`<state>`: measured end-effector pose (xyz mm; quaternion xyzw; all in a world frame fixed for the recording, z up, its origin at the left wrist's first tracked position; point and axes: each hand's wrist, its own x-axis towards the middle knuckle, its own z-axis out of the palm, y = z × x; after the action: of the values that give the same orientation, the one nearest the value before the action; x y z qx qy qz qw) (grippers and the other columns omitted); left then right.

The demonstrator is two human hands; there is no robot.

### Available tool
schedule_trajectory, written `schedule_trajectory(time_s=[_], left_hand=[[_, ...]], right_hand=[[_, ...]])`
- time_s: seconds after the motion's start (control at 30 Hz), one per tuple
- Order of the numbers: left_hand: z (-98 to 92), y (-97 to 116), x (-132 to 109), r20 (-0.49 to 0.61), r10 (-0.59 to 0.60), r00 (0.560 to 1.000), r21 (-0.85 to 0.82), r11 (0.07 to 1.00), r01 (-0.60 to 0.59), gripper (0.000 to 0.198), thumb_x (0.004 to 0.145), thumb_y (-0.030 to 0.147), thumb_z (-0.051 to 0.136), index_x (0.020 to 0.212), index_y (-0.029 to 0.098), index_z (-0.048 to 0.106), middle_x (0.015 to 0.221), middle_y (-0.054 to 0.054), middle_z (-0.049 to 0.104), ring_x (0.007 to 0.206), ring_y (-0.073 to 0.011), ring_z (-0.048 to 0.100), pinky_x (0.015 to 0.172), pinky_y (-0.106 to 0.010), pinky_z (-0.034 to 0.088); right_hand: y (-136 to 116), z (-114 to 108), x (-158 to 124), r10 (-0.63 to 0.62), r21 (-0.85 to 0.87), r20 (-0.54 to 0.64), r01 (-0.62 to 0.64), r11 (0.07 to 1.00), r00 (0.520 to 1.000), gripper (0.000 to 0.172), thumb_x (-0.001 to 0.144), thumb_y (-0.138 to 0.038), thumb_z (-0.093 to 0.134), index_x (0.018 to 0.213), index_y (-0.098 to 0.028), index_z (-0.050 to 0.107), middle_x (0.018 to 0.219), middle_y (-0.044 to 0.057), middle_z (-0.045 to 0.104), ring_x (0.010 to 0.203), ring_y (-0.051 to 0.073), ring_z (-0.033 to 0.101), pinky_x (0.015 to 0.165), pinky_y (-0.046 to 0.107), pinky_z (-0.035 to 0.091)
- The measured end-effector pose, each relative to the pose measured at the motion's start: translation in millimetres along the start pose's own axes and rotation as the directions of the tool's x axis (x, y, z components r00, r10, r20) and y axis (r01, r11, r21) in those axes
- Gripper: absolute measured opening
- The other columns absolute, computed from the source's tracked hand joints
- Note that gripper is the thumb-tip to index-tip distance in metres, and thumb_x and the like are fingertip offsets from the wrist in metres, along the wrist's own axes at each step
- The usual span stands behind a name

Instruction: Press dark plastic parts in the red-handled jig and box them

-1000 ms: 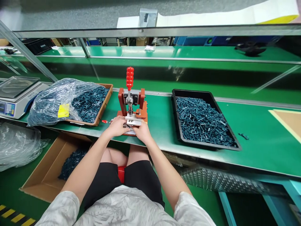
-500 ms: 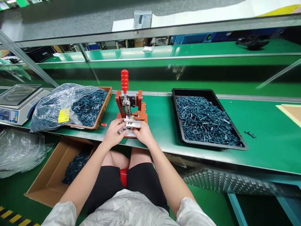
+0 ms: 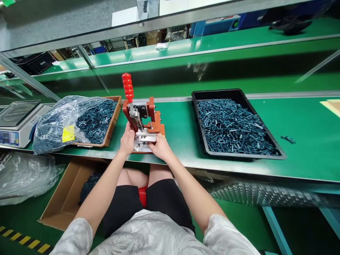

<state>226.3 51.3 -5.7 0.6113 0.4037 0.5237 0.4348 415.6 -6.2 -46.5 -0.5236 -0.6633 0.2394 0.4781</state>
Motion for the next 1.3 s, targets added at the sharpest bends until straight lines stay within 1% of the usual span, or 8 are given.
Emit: schedule_trajectory(time_s=[0.17, 0.3, 0.4, 0.53, 0.67, 0.87, 1.17, 1.3], left_hand=[[2.3, -17, -7, 0.051, -0.008, 0.999, -0.073, 0.997, 0.011, 0.071, 0.096, 0.075, 0.037, 0.149, 0.029, 0.049, 0.156, -0.009, 0.053, 0.149, -0.0264, 0.046, 0.127, -0.046, 0.034], [-6.9, -1, 15, -0.073, -0.056, 0.996, -0.116, 0.992, 0.047, 0.066, 0.098, 0.072, 0.037, 0.142, 0.026, 0.054, 0.149, -0.012, 0.058, 0.144, -0.0261, 0.052, 0.126, -0.048, 0.035], [2.3, 41, 41, -0.116, 0.171, 0.978, -0.035, 0.984, -0.176, 0.056, 0.100, 0.065, 0.046, 0.141, 0.029, 0.054, 0.153, -0.008, 0.054, 0.149, -0.0260, 0.046, 0.128, -0.045, 0.033], [32.8, 119, 65, 0.028, 0.491, 0.871, 0.006, 0.871, -0.491, 0.051, 0.102, 0.058, 0.047, 0.145, 0.031, 0.048, 0.148, -0.007, 0.056, 0.144, -0.0279, 0.051, 0.120, -0.048, 0.042], [54.5, 164, 39, 0.147, 0.570, 0.808, 0.062, 0.810, -0.583, 0.041, 0.107, 0.051, 0.038, 0.138, 0.027, 0.049, 0.116, -0.006, 0.065, 0.112, -0.0214, 0.069, 0.098, -0.041, 0.057], [50.7, 144, -22, 0.089, 0.697, 0.711, 0.134, 0.699, -0.702, 0.025, 0.104, 0.047, 0.048, 0.107, 0.022, 0.052, 0.102, -0.006, 0.060, 0.099, -0.0201, 0.062, 0.090, -0.039, 0.054], [58.1, 153, 93, 0.220, 0.565, 0.795, 0.089, 0.800, -0.594, 0.046, 0.108, 0.056, 0.023, 0.127, 0.025, 0.053, 0.084, 0.000, 0.061, 0.083, -0.0151, 0.068, 0.089, -0.037, 0.054], [44.6, 125, 69, 0.079, 0.574, 0.815, 0.126, 0.805, -0.579, 0.047, 0.107, 0.054, 0.034, 0.144, 0.028, 0.046, 0.116, -0.007, 0.067, 0.116, -0.0211, 0.066, 0.107, -0.041, 0.049]], right_hand=[[5, -6, -2, 0.058, 0.016, -0.022, -0.058, 0.998, 0.998, 0.023, 0.082, -0.018, 0.061, 0.100, -0.020, 0.075, 0.107, 0.009, 0.073, 0.098, 0.025, 0.070, 0.086, 0.036, 0.058], [9, -9, 1, 0.201, 0.026, 0.064, -0.203, 0.979, 0.978, 0.020, 0.082, -0.021, 0.063, 0.098, -0.020, 0.074, 0.095, 0.006, 0.076, 0.089, 0.024, 0.071, 0.079, 0.034, 0.058], [11, -10, 6, 0.266, 0.085, 0.153, -0.281, 0.956, 0.952, 0.022, 0.080, -0.021, 0.066, 0.100, -0.020, 0.076, 0.100, 0.005, 0.079, 0.093, 0.025, 0.073, 0.085, 0.036, 0.058], [11, -11, 11, 0.249, 0.183, 0.207, -0.287, 0.940, 0.946, 0.025, 0.080, -0.024, 0.066, 0.101, -0.019, 0.077, 0.104, 0.005, 0.080, 0.098, 0.026, 0.074, 0.092, 0.039, 0.057], [4, -14, 10, 0.245, 0.208, 0.215, -0.290, 0.934, 0.945, 0.028, 0.077, -0.023, 0.063, 0.101, -0.017, 0.077, 0.096, 0.004, 0.079, 0.098, 0.026, 0.073, 0.092, 0.039, 0.058], [-5, -19, 9, 0.204, 0.127, 0.201, -0.232, 0.964, 0.958, 0.030, 0.073, -0.013, 0.059, 0.098, -0.018, 0.077, 0.102, 0.005, 0.079, 0.101, 0.028, 0.073, 0.091, 0.038, 0.058], [7, -10, 3, 0.170, 0.001, 0.111, -0.171, 0.985, 0.979, 0.020, 0.083, -0.024, 0.057, 0.094, -0.019, 0.073, 0.091, 0.005, 0.076, 0.087, 0.023, 0.070, 0.085, 0.035, 0.056], [0, -8, -6, 0.025, -0.030, -0.002, -0.026, 0.999, 1.000, 0.025, 0.086, -0.023, 0.055, 0.103, -0.021, 0.073, 0.110, 0.009, 0.072, 0.104, 0.026, 0.067, 0.097, 0.041, 0.054]])
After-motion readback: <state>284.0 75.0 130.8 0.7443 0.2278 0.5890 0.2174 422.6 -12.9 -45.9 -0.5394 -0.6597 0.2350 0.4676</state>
